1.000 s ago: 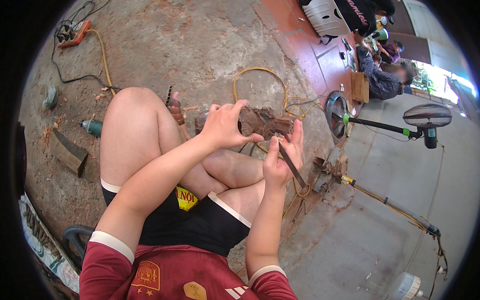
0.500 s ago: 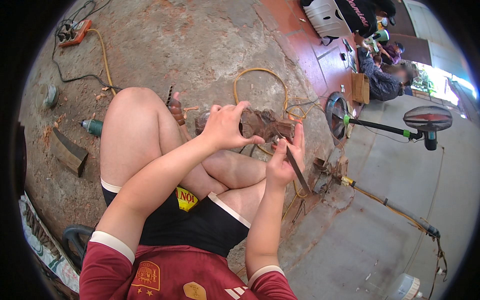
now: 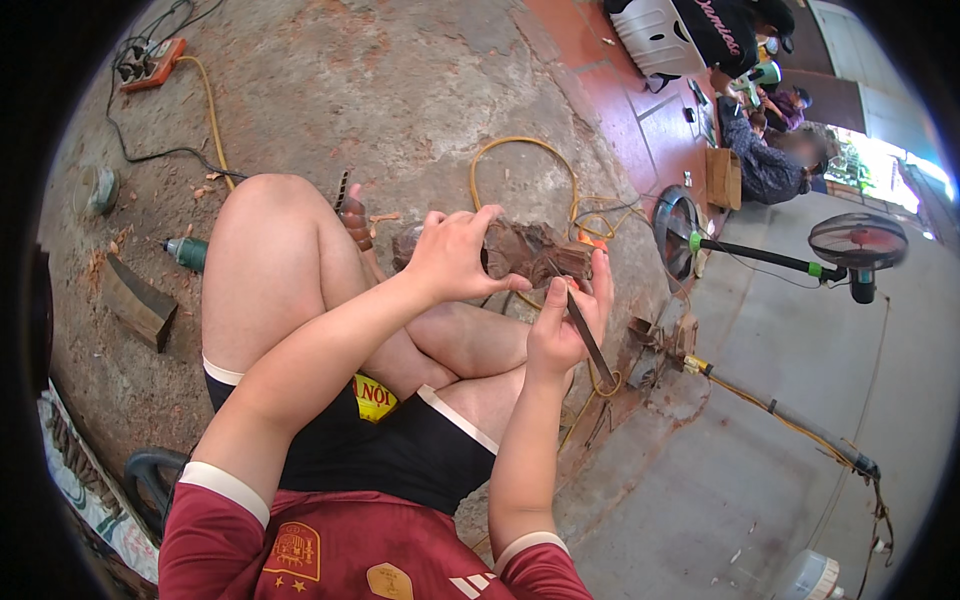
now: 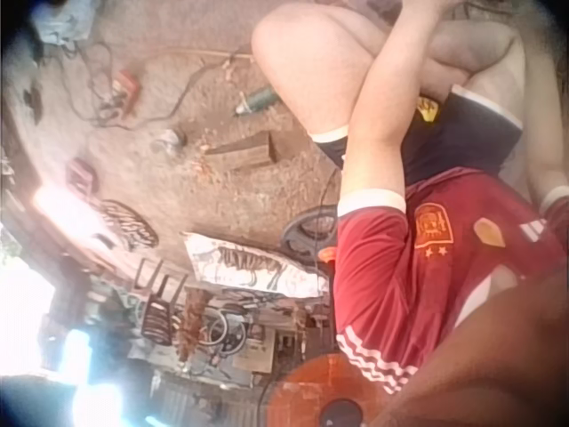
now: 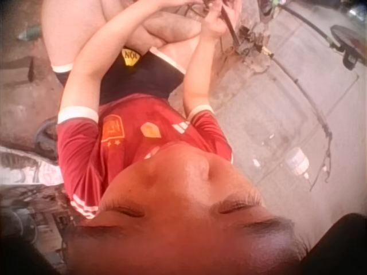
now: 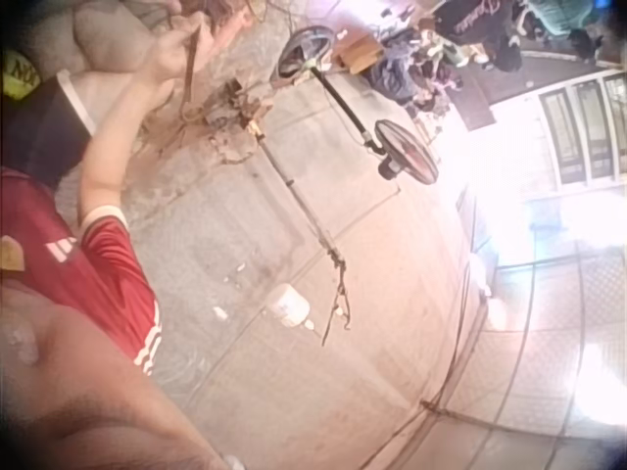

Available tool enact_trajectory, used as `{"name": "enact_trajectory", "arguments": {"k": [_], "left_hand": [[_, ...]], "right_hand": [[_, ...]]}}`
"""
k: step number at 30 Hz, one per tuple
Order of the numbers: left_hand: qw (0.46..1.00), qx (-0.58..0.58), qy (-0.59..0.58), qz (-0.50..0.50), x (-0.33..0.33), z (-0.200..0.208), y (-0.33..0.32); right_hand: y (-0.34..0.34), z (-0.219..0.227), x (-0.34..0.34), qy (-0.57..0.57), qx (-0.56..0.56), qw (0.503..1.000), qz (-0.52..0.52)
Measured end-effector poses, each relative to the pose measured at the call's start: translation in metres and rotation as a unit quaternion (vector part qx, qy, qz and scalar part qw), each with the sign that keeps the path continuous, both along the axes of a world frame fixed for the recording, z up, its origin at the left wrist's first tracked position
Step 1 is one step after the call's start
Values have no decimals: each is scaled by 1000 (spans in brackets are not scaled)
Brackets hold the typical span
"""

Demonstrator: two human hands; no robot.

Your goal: The person sits on the floor and carves a piece of wood using a chisel. They hold the wood in their left hand and use the chisel in their right hand to shape the wood, occasionally rotating it to work on different sides.

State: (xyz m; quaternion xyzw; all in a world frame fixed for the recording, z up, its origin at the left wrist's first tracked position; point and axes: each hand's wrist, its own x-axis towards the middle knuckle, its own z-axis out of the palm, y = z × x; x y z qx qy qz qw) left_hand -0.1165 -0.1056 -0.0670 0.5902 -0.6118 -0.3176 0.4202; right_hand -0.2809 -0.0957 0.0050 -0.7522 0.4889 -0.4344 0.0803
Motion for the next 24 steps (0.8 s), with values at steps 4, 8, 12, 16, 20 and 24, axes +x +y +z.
{"name": "enact_trajectory", "arguments": {"k": [4, 8, 12, 16, 20, 24], "left_hand": [[1000, -4, 15, 2, 1, 0, -1], [1000, 15, 6, -17, 0, 5, 1], [1000, 5, -3, -7, 0, 2, 2], [1000, 6, -17, 2, 4, -2, -1], [1000, 16, -1, 2, 2, 9, 2], [998, 54, 20, -11, 5, 10, 5]], "right_hand": [[-4, 1, 14, 60, -73, 995, 17], [0, 1, 12, 101, -99, 990, -29], [-1, -4, 8, 79, -92, 992, -44], [-7, 2, 24, 38, -79, 996, 15], [-12, 4, -3, 63, -67, 995, 32], [-8, 18, -2, 41, 32, 995, 81]]}}
